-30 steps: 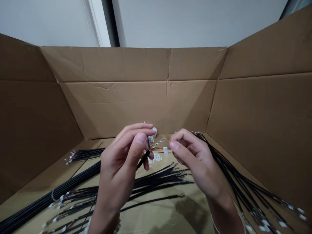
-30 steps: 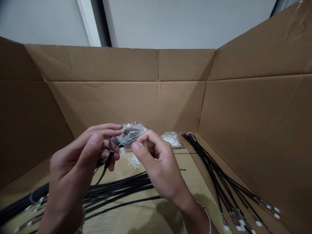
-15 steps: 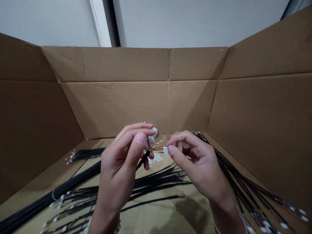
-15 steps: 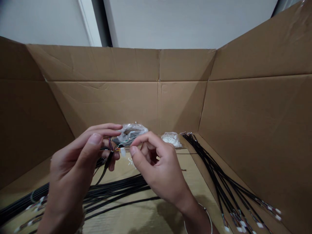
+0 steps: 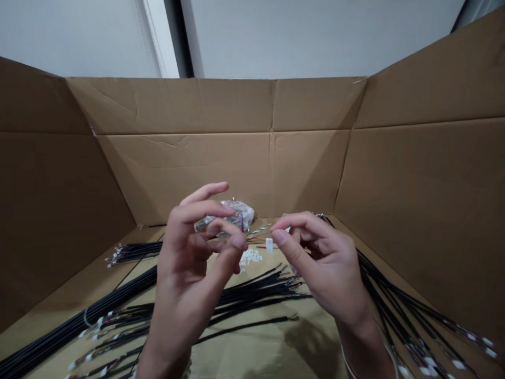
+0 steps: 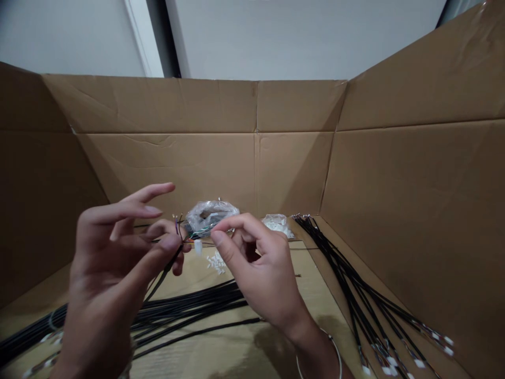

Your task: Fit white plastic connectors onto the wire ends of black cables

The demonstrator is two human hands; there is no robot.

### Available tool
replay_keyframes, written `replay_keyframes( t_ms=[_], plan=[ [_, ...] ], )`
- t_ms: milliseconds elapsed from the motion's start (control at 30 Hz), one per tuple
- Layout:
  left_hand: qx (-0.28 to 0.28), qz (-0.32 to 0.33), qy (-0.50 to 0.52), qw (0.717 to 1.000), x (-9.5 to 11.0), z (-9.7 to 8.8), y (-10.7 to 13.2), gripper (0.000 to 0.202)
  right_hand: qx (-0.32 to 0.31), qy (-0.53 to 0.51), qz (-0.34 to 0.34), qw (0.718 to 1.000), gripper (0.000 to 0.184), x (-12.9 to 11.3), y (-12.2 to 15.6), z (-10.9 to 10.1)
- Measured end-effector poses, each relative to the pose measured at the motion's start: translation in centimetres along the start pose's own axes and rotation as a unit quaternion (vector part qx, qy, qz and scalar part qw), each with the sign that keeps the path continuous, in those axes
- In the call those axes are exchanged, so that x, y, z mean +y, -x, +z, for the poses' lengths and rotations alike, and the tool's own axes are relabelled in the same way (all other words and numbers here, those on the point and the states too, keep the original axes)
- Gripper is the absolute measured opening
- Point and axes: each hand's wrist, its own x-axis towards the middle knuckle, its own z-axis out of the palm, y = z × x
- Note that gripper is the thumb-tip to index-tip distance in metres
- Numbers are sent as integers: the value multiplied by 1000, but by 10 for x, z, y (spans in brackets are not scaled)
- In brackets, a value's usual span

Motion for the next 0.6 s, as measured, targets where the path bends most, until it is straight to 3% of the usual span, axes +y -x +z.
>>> replay_keyframes(
  t_ms=[233, 600],
  plan=[
    [-57, 95, -41, 993, -2, 1, 2, 33, 7, -4, -4, 1000, 7, -3, 2, -4],
    [-57, 131, -134, 981, -5, 0, -1, 27, 6, 27, -62, 998, 9, -4, 4, -7]
  ],
)
